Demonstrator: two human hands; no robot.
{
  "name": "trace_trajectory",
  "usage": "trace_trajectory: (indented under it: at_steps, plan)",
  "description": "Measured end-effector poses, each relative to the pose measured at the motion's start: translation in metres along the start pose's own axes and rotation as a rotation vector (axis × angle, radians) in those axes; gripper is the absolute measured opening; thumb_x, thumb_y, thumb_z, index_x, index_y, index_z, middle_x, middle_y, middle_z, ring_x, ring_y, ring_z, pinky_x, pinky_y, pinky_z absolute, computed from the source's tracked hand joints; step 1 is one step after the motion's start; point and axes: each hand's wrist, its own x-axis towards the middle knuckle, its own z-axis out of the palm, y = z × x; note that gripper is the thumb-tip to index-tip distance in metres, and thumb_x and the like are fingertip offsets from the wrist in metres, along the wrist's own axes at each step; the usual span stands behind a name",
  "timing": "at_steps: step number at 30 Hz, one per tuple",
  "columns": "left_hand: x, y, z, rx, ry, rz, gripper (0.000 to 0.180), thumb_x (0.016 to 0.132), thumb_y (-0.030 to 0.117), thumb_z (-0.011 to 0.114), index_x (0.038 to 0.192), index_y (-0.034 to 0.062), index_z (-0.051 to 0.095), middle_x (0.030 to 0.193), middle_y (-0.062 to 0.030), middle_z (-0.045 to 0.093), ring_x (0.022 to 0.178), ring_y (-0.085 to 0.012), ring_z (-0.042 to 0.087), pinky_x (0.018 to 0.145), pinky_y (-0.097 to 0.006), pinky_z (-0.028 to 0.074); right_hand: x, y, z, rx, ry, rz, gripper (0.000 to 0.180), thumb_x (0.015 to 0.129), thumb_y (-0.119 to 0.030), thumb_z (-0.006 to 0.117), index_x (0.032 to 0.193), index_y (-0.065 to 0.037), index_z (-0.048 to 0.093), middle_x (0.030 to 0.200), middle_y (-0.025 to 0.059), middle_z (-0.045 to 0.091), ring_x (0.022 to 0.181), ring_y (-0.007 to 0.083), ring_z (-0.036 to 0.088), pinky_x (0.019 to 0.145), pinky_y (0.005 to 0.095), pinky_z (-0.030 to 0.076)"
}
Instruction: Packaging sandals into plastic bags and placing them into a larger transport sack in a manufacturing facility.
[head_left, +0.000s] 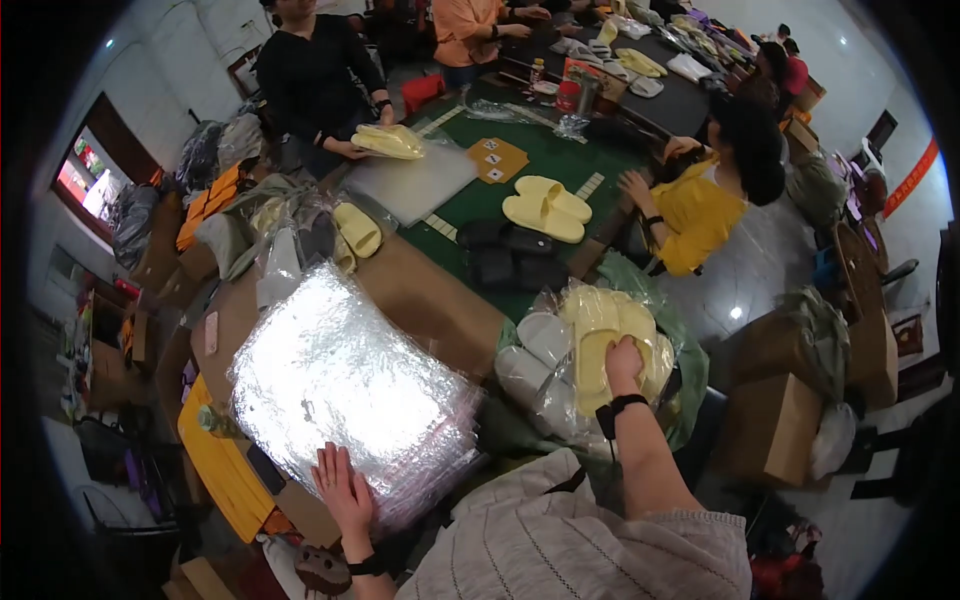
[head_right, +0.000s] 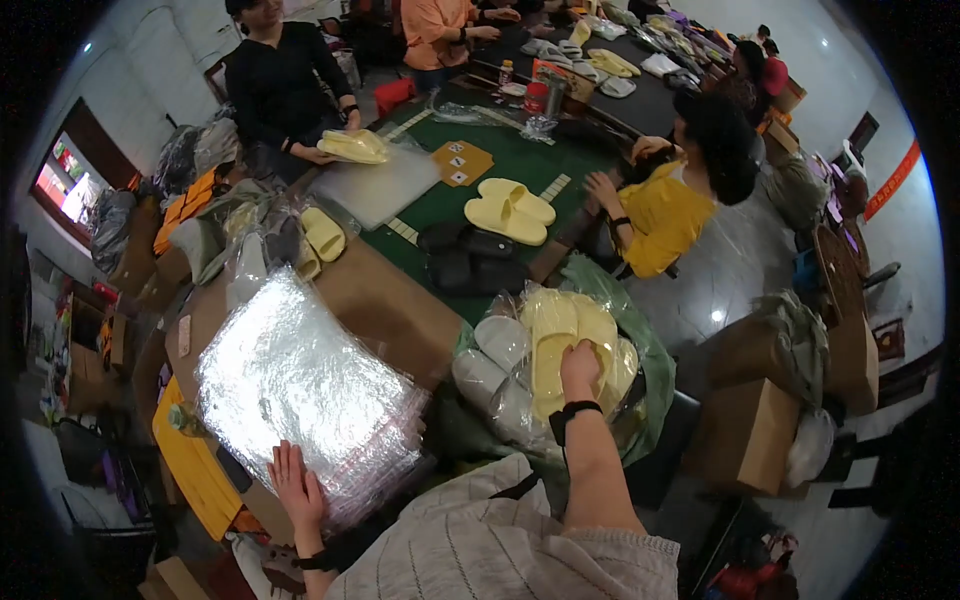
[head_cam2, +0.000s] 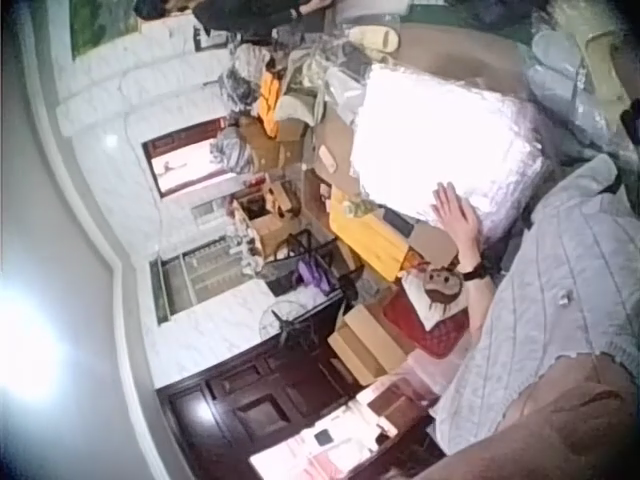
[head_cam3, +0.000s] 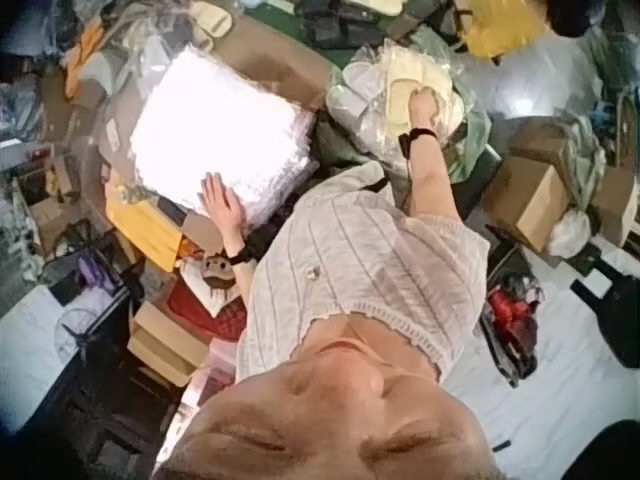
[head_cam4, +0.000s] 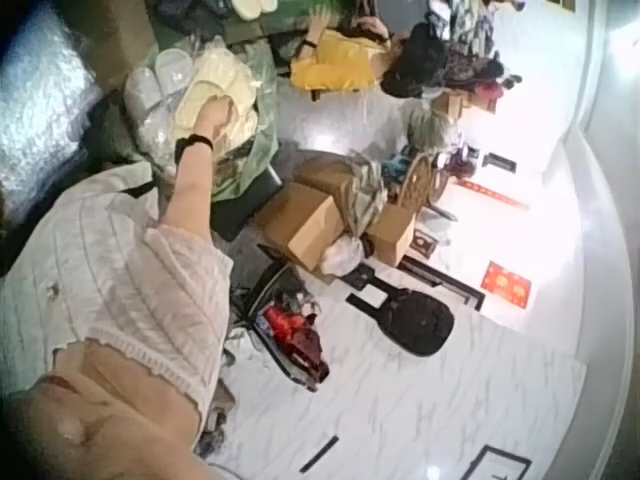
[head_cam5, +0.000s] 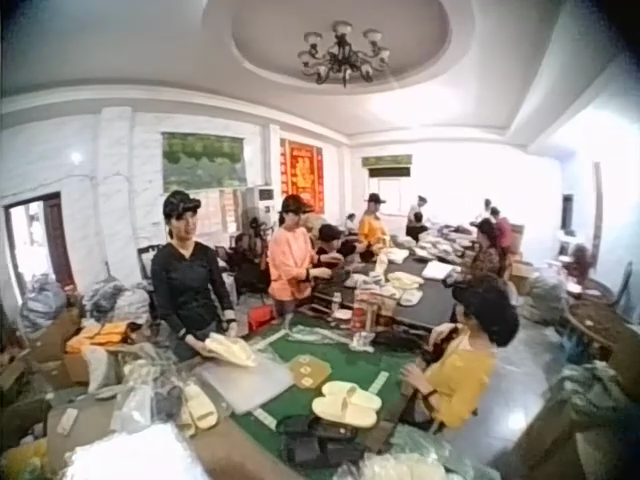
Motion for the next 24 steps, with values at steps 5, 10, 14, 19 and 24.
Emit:
trace_trajectory:
  at_steps: [5, 10, 14, 19, 24]
  plan:
    - [-0.002, 0.001, -0.008, -0.013, -0.010, -0.037, 0.048, 0.091, 0.018, 0.047, 0.138, 0.0082, 0.047, 0.147, -0.0128, 0.041, 0.139, -0.0344, 0.032, 0.115, -0.052, 0.016, -0.014, -0.021, -0.045, -0.108, -0.121, -0.176, 0.038, 0.087, -0.041, 0.062, 0.092, -0.004, 0.063, 0.089, 0.0186, 0.068, 0.082, 0.0345, 0.067, 0.071, 0.0465, 0.053]
    - [0.003, 0.003, -0.007, -0.023, -0.024, -0.057, 0.047, 0.089, 0.018, 0.048, 0.135, 0.0074, 0.049, 0.147, -0.0125, 0.041, 0.138, -0.0347, 0.032, 0.115, -0.052, 0.016, -0.013, -0.069, -0.093, -0.304, -0.201, -0.315, 0.052, 0.083, -0.053, 0.062, 0.092, -0.002, 0.066, 0.087, 0.0170, 0.069, 0.084, 0.0334, 0.068, 0.070, 0.0446, 0.054]
    - [0.005, 0.006, -0.004, -0.002, -0.032, -0.064, 0.047, 0.088, 0.018, 0.049, 0.134, 0.0076, 0.050, 0.146, -0.0124, 0.041, 0.138, -0.0346, 0.032, 0.115, -0.052, 0.016, 0.004, -0.121, -0.092, -0.266, -0.056, -0.463, 0.047, 0.080, -0.051, 0.066, 0.088, -0.004, 0.067, 0.084, 0.0148, 0.069, 0.080, 0.0309, 0.068, 0.068, 0.0420, 0.054]
    - [0.006, 0.004, -0.001, 0.026, -0.047, -0.101, 0.046, 0.088, 0.018, 0.049, 0.133, 0.0082, 0.050, 0.146, -0.0127, 0.041, 0.138, -0.0344, 0.032, 0.115, -0.053, 0.016, 0.023, -0.190, -0.087, -0.177, -0.115, -0.807, 0.043, 0.075, -0.045, 0.073, 0.085, -0.004, 0.067, 0.079, 0.0129, 0.068, 0.076, 0.0305, 0.068, 0.066, 0.0415, 0.054]
    - [0.011, 0.009, -0.007, 0.021, -0.081, -0.132, 0.048, 0.085, 0.019, 0.051, 0.132, 0.0075, 0.051, 0.146, -0.0125, 0.041, 0.138, -0.0342, 0.032, 0.115, -0.052, 0.017, 0.074, -0.258, -0.020, -0.372, -0.231, -0.932, 0.029, 0.076, -0.032, 0.071, 0.085, -0.005, 0.065, 0.094, 0.0137, 0.066, 0.093, 0.0289, 0.065, 0.074, 0.0396, 0.054]
